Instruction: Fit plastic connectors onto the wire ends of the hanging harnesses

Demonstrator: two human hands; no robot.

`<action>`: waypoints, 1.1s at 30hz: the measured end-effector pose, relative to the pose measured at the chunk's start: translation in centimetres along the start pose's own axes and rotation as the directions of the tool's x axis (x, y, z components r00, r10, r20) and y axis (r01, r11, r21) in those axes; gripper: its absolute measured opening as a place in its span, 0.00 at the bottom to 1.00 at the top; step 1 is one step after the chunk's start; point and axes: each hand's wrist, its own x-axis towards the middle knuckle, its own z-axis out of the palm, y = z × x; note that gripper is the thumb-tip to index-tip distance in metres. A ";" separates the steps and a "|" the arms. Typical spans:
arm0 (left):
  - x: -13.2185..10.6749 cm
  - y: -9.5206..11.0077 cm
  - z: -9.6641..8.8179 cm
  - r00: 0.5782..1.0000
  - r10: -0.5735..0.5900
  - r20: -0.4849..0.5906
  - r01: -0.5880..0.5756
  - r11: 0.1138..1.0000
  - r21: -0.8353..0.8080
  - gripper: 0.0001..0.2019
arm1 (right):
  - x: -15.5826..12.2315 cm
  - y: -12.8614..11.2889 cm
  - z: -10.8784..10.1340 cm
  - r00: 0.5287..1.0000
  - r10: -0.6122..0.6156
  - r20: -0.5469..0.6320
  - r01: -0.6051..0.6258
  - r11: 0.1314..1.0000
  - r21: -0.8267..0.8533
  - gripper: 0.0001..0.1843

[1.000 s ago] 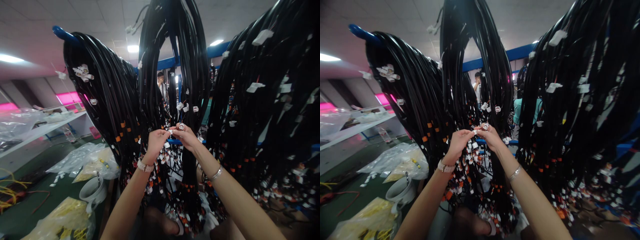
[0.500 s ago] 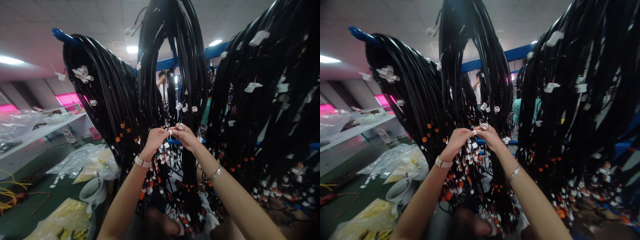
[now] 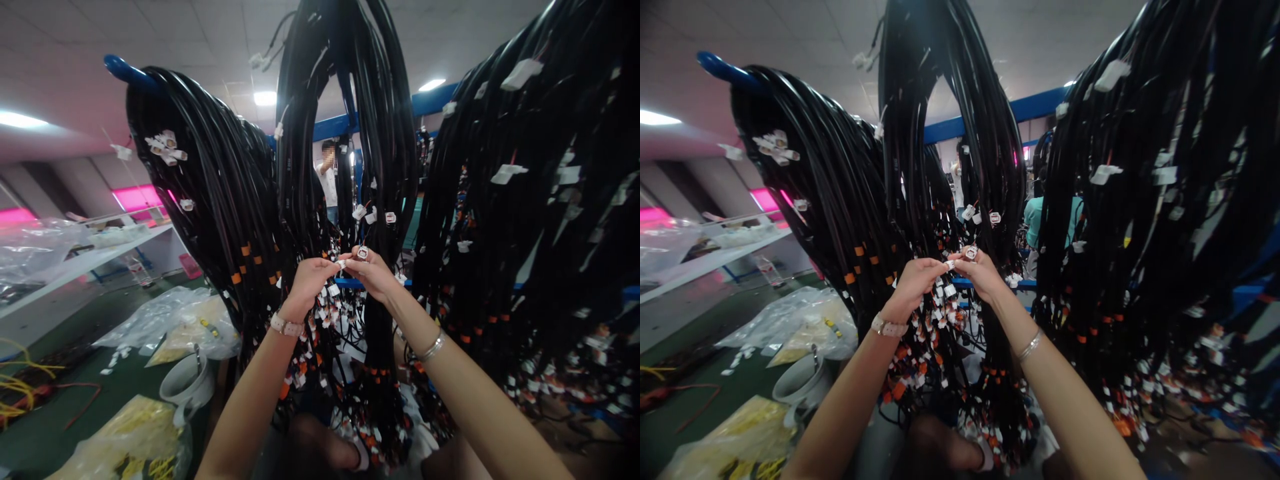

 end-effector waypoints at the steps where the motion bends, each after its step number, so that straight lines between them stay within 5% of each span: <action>1: 0.0 -0.1 0.0 1.000 0.000 -0.003 0.000 1.000 -0.011 0.13 | 0.0 0.0 0.0 1.000 -0.005 -0.003 0.005 1.000 -0.003 0.17; 11: -0.2 -0.5 0.3 0.999 -0.041 -0.009 0.039 0.989 -0.142 0.14 | -0.1 0.1 0.1 0.999 -0.044 -0.002 0.044 0.998 -0.045 0.17; 22: 0.2 -1.2 0.0 0.983 -0.056 0.177 0.110 0.945 -0.310 0.18 | -0.2 0.0 -0.2 0.998 -0.032 0.051 0.032 0.999 -0.008 0.17; 33: -0.2 -1.2 0.3 1.000 0.006 -0.017 -0.009 0.990 -0.143 0.15 | -0.1 0.1 -0.3 0.999 -0.029 0.035 0.030 0.999 -0.027 0.17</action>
